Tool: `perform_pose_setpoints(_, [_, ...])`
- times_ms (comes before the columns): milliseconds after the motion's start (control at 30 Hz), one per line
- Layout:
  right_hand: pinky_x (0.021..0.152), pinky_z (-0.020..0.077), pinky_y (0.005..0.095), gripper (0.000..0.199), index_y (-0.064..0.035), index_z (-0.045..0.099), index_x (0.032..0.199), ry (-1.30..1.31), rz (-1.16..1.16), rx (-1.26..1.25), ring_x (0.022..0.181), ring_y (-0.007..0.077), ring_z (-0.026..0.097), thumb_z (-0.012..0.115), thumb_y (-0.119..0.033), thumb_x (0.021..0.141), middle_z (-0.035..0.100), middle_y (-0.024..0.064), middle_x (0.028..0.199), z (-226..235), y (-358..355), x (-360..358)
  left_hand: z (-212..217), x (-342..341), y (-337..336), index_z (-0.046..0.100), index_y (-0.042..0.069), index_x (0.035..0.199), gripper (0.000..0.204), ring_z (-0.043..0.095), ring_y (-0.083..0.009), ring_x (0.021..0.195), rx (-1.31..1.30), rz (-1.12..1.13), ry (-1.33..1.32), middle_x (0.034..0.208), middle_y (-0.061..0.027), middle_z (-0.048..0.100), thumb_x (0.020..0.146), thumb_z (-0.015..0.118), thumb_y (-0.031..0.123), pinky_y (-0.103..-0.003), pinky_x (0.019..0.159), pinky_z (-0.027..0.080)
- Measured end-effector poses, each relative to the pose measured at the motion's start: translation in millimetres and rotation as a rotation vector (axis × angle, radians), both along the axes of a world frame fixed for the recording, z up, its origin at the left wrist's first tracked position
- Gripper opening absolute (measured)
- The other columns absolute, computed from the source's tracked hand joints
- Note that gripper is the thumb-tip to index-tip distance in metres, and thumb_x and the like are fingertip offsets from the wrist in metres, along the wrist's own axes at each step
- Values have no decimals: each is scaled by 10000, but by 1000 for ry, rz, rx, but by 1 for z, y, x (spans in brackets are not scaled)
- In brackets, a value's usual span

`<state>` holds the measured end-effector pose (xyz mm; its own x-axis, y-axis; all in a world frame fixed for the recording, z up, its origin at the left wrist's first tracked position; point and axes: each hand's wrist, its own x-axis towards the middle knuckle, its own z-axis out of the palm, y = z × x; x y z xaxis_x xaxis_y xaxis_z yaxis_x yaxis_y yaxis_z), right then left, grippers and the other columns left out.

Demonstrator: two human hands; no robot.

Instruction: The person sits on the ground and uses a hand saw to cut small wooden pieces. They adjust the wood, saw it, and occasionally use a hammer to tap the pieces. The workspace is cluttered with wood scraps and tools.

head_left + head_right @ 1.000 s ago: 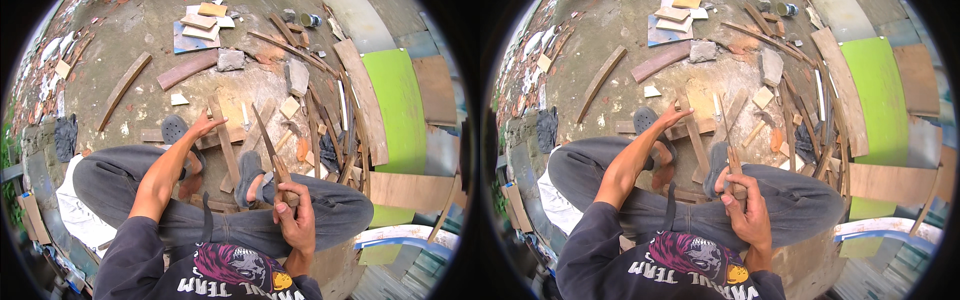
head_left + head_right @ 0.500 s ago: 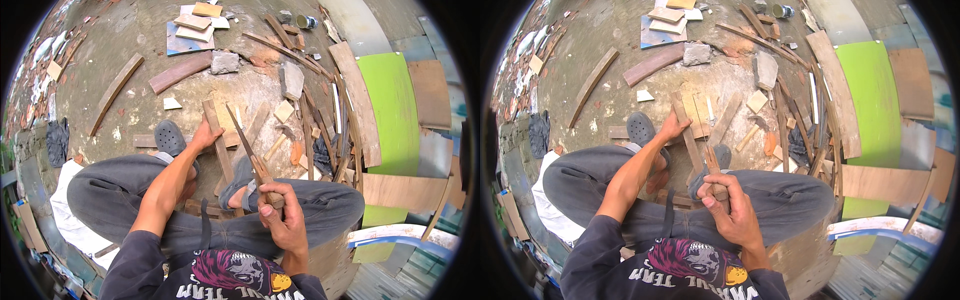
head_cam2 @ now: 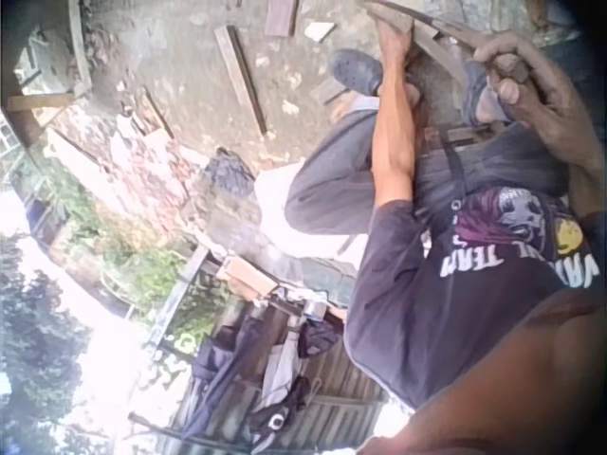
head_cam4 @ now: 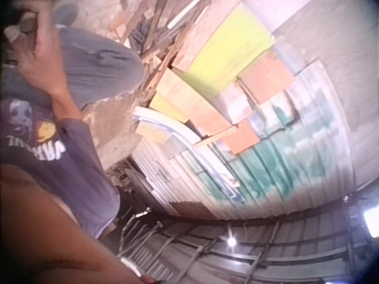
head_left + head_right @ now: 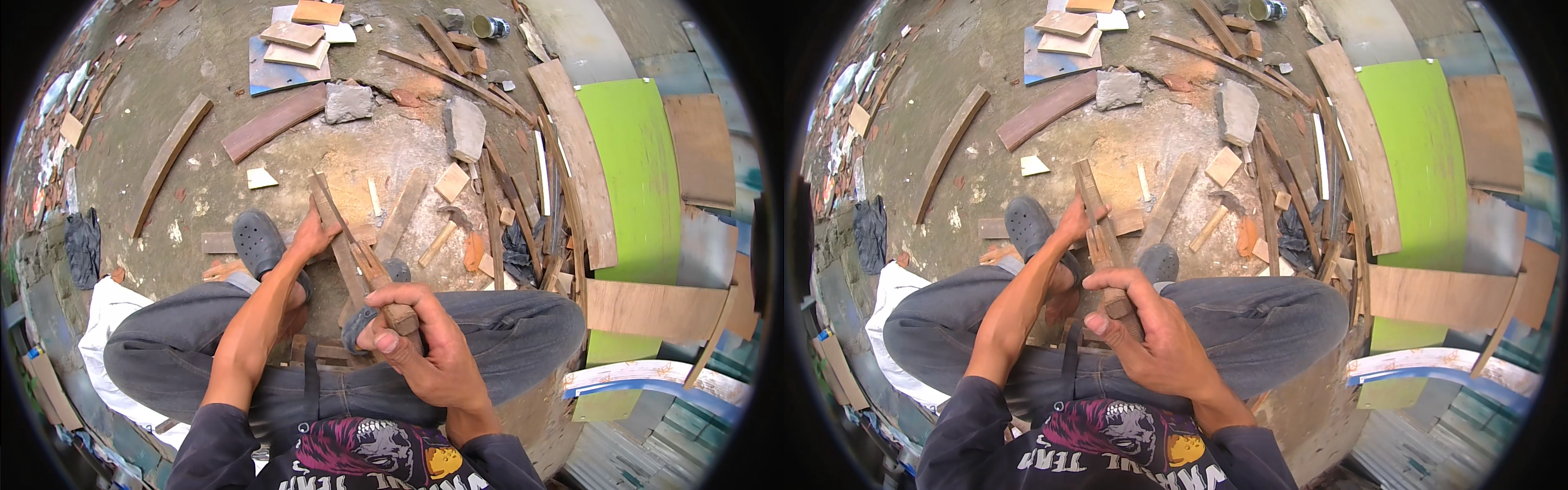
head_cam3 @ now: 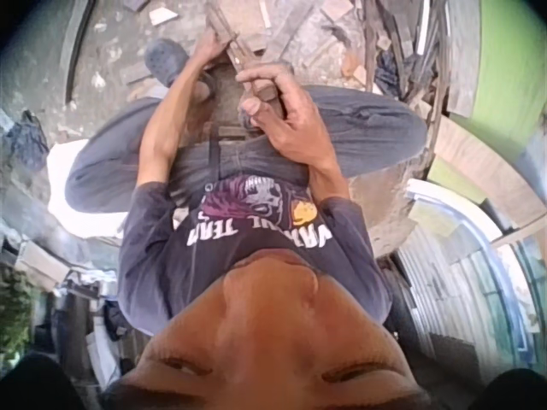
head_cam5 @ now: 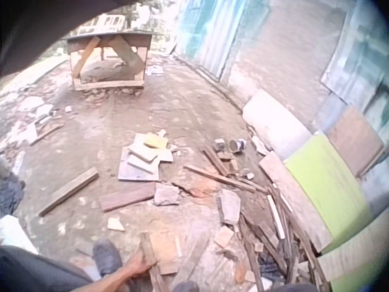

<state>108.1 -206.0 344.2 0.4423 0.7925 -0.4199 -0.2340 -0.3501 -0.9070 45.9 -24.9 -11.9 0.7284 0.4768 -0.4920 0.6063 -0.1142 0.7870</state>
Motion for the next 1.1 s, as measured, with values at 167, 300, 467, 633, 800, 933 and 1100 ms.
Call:
perform_pose_setpoints(167, [619,428,289,356,-71,532,1256,-50,-13,-56,631,122,520,654,-263,983,553,51,695,5,7,4,-1,-2,2,140,-66,1509,1042,558,-432,1248,24,-20,-17,1337,-335,550,847,745,465,-421,1048,442])
perform_pose_setpoints(300, [621,433,285,354,-68,530,1254,-114,73,-126,634,113,522,655,-256,983,541,44,689,14,8,6,15,-12,14,315,-46,1495,875,527,-409,1291,100,-107,67,1349,-317,554,873,715,422,-422,1078,416])
perform_pose_setpoints(467, [643,449,283,347,-63,539,1251,16,30,-113,675,99,532,648,-262,988,551,30,728,12,9,4,39,-26,37,578,-10,1245,437,588,-335,1149,391,300,-336,1187,-214,636,916,644,271,-436,998,450])
perform_pose_setpoints(633, [653,450,286,343,-60,563,1225,42,-14,-97,717,89,527,647,-296,990,565,9,774,1,32,13,163,31,25,631,26,838,355,590,-225,818,265,247,-945,821,-103,635,984,459,301,-393,789,459])
perform_pose_setpoints(800, [560,415,226,336,-68,584,1224,113,-58,-93,601,70,477,653,-298,990,547,-11,742,-3,46,23,192,28,4,644,12,716,531,570,-280,677,-169,100,-843,690,-133,610,1005,388,377,-393,695,455])
perform_pose_setpoints(933, [580,454,223,396,-53,542,1288,-37,-104,-95,645,76,556,667,-270,980,611,11,773,-7,40,10,196,24,-8,601,4,687,501,523,-347,595,79,115,-999,637,-166,556,993,408,350,-428,628,434])
perform_pose_setpoints(1100, [653,502,248,607,0,396,1494,-52,-127,70,708,105,602,618,-280,1003,655,100,959,-16,26,-19,202,17,-16,519,24,620,480,487,-382,577,221,92,-1143,597,-169,489,974,429,336,-460,578,400])
